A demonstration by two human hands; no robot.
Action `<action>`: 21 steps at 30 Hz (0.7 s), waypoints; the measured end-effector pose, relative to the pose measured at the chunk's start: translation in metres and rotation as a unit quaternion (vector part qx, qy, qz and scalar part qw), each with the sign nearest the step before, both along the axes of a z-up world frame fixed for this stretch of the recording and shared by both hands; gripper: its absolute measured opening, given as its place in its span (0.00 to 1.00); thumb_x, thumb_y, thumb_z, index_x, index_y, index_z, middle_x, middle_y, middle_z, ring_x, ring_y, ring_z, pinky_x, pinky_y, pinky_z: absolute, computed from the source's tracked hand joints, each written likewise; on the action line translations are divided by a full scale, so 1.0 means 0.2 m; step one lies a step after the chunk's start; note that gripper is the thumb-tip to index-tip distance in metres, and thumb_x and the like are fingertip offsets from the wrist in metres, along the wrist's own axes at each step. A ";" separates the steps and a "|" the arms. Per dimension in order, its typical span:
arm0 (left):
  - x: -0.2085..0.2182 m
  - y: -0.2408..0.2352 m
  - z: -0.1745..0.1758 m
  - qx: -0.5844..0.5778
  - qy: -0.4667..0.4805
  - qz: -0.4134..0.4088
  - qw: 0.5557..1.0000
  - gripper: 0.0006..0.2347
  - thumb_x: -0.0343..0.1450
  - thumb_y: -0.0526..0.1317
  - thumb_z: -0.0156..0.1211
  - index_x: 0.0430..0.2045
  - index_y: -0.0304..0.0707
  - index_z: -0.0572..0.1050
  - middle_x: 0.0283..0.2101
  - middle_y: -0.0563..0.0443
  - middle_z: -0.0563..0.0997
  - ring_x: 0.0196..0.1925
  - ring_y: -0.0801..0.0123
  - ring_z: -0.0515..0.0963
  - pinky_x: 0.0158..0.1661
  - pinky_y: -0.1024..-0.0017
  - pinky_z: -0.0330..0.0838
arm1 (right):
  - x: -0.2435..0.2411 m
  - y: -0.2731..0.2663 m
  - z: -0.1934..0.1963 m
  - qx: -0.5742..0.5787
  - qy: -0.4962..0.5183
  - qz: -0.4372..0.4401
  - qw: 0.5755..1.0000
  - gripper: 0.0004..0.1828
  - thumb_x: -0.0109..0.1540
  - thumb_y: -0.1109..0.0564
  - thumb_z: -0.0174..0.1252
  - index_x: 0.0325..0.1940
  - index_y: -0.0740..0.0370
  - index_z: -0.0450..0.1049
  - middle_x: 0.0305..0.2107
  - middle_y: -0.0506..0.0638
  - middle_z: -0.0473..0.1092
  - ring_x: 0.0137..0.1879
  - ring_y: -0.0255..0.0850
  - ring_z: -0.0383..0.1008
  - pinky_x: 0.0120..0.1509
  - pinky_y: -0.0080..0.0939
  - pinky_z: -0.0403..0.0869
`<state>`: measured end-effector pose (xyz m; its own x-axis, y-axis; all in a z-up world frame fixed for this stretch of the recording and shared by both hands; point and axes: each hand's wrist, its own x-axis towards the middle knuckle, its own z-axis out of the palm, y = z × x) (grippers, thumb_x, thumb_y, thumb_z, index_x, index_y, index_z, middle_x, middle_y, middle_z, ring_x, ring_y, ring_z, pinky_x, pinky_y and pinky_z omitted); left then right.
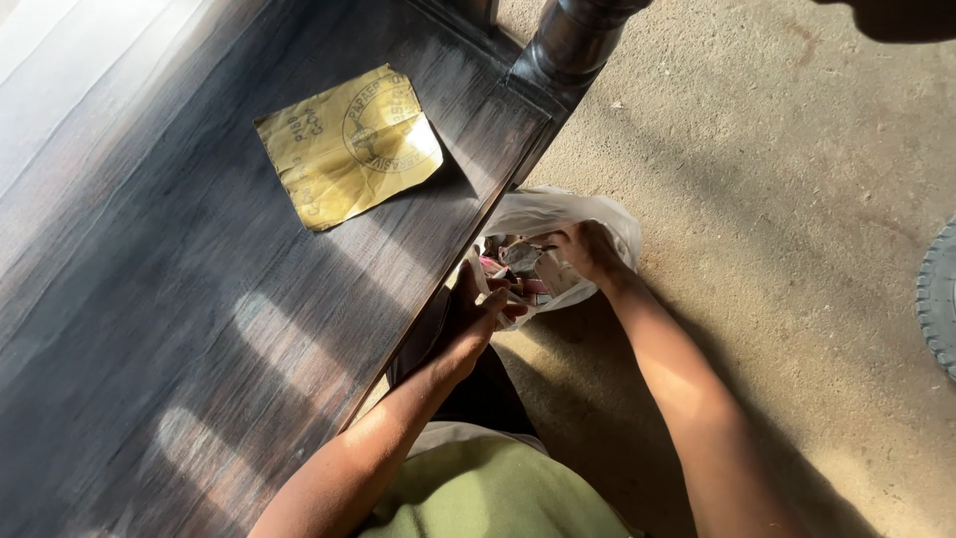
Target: The person sits on the floor and sands the seat of a wooden bench using a sanding block. They repeatedly rub the block along the grain of the wood, occasionally switching to a different sanding sheet from a plastic bag to continue smoothing the surface.
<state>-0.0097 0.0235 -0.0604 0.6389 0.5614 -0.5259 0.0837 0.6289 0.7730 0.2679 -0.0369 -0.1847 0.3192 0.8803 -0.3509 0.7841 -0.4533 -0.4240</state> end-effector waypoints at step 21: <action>0.00 0.00 -0.02 0.061 0.005 -0.054 0.997 0.26 0.72 0.41 0.60 0.63 0.28 0.62 0.53 0.36 0.81 0.49 0.59 0.86 0.49 0.59 0.79 | -0.05 -0.12 0.53 0.191 0.219 -0.176 0.940 0.10 0.64 0.55 0.66 0.44 0.64 0.80 0.29 0.51 0.78 0.30 0.33 0.75 0.36 0.34 0.75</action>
<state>-0.0105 0.0228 -0.0638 0.6945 0.5489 -0.4653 0.1548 0.5175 0.8416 0.2586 -0.0605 -0.0792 0.5132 0.8355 -0.1963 0.3255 -0.4012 -0.8562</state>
